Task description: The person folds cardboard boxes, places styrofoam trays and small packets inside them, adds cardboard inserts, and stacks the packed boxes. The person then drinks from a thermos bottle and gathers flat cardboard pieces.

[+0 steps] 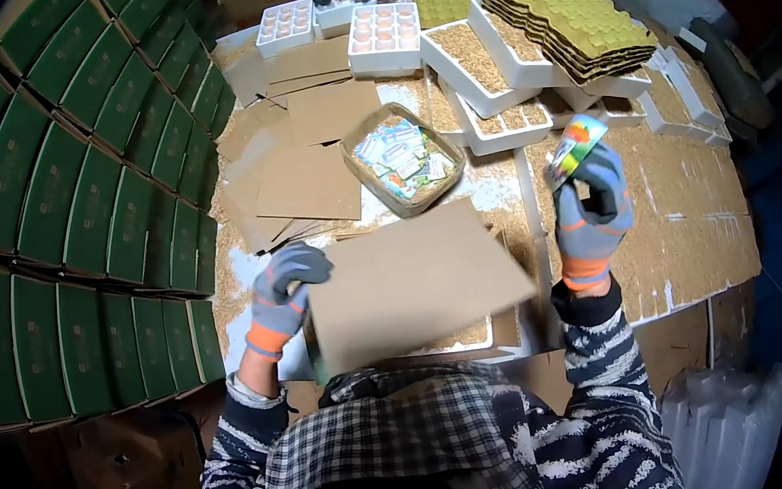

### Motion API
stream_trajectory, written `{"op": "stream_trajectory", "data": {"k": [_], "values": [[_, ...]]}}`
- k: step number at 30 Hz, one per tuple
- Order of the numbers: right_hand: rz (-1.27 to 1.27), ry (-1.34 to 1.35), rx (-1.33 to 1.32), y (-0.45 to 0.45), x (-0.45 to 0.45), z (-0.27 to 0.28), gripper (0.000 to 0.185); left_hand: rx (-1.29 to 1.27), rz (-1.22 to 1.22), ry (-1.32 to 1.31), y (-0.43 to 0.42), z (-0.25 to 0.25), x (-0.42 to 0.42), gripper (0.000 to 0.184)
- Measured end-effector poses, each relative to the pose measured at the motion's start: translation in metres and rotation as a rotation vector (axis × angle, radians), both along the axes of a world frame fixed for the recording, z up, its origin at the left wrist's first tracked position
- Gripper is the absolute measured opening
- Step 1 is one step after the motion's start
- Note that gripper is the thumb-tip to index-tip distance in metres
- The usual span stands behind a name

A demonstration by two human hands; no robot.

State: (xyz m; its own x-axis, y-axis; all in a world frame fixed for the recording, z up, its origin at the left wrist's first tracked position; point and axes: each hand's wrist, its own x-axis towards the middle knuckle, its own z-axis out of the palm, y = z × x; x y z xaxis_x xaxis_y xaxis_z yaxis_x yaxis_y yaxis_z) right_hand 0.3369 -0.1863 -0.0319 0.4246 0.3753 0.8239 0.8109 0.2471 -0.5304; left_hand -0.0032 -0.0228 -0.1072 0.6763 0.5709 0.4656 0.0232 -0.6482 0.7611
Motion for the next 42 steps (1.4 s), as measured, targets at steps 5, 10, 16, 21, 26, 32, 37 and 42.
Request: {"op": "stream_trajectory", "data": {"k": [5, 10, 16, 21, 26, 32, 37, 42], "values": [[0.467, -0.474, -0.466, -0.018, -0.083, 0.005, 0.031, 0.506, -0.070, 0.502, -0.019, -0.031, 0.030, 0.009], [0.529, -0.656, -1.208, -0.033, -0.091, -0.114, 0.021, 0.639, 0.066, 0.862, -0.030, -0.037, 0.040, 0.025], [0.558, -0.018, -0.867, -0.065, -0.079, -0.068, 0.055, -0.132, 0.272, 0.001, -0.036, -0.065, -0.006, 0.051], [0.373, 0.917, -0.585, -0.082, -0.019, -0.151, 0.073, -1.286, 0.118, 0.220, -0.046, -0.108, -0.014, 0.068], [0.279, 0.787, -1.155, -0.054, -0.041, -0.231, 0.114, -0.641, 0.361, 0.359, -0.066, -0.180, 0.032, 0.100], [0.365, 0.788, -0.846, -0.079, -0.070, -0.203, 0.101, -0.882, 0.211, 0.173, -0.041, -0.243, -0.016, 0.075], [0.361, 1.262, -0.482, -0.080, -0.090, -0.176, 0.088, -0.988, 0.326, -0.183, -0.007, -0.290, -0.039, 0.060], [0.537, 1.406, -0.420, -0.082, -0.069, -0.126, 0.081, -0.295, 0.841, 0.743, -0.051, -0.225, -0.020, 0.085]]}}
